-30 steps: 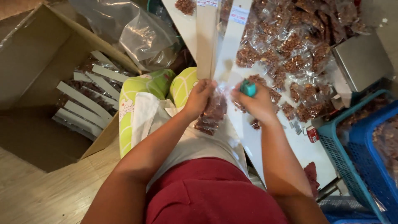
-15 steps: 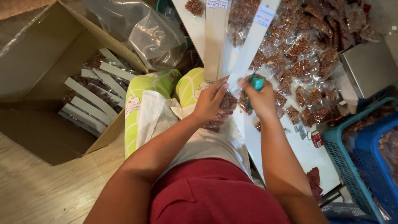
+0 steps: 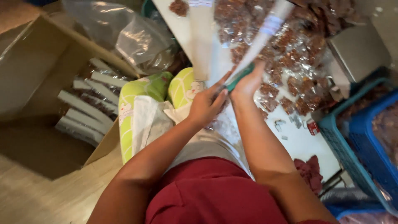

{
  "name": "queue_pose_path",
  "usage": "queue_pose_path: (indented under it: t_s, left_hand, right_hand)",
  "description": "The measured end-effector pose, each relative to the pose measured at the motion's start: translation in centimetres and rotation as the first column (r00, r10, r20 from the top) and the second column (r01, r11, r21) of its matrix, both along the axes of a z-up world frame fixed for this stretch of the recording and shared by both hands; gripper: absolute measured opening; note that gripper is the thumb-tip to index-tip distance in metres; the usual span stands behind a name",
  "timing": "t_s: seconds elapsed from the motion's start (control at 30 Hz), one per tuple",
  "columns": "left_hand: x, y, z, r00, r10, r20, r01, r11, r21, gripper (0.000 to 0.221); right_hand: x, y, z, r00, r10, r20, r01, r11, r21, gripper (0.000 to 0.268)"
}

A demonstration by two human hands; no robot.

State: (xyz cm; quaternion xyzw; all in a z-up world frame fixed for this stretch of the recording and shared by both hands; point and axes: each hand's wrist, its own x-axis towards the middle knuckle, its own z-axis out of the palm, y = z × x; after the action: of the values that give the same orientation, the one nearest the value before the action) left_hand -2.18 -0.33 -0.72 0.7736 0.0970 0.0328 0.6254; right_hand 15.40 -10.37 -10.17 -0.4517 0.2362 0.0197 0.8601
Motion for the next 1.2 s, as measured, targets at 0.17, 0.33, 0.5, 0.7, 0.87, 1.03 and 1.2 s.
queue_pose_path:
  t_s: [0.17, 0.33, 0.5, 0.7, 0.87, 1.03, 1.2]
  left_hand:
    - [1.5, -1.7, -5.1, 0.984, 0.101, -0.144, -0.13, 0.969, -0.209, 0.048]
    - [3.0, -0.2, -7.8, 0.89, 0.164, -0.425, -0.404, 0.714, -0.572, 0.046]
    - [4.4, 1.2, -11.4, 0.925, 0.256, -0.281, -0.337, 0.894, -0.295, 0.035]
    - [5.2, 0.5, -13.2, 0.936, 0.246, -0.253, -0.313, 0.91, -0.274, 0.033]
    - [4.4, -0.1, -12.4, 0.945, 0.26, -0.2, -0.328, 0.741, -0.586, 0.025]
    - [2.7, -0.6, -8.4, 0.929, 0.296, -0.22, -0.36, 0.598, -0.716, 0.025]
    - [2.0, 0.0, -8.3, 0.979, 0.205, 0.011, -0.176, 0.867, -0.466, 0.031]
  right_hand:
    - [-2.8, -3.4, 3.6, 0.995, 0.1, 0.027, -0.096, 0.988, -0.122, 0.021]
    - [-3.6, -15.4, 1.4, 0.874, 0.281, -0.396, -0.367, -0.151, -0.918, 0.04]
    - [-5.3, -21.5, -1.2, 0.787, 0.378, -0.488, -0.24, -0.541, -0.806, 0.041]
    - [-6.3, -16.8, 5.7, 0.704, 0.707, -0.066, -0.438, 0.36, -0.824, 0.017]
    - [-7.0, -9.5, 8.0, 0.628, 0.744, -0.228, -0.559, 0.228, -0.797, 0.027]
    - [-5.2, -6.1, 4.5, 0.718, 0.671, -0.188, -0.4, 0.176, -0.9, 0.02]
    - [-5.6, -5.7, 4.9, 0.713, 0.698, -0.071, -0.346, 0.262, -0.901, 0.021]
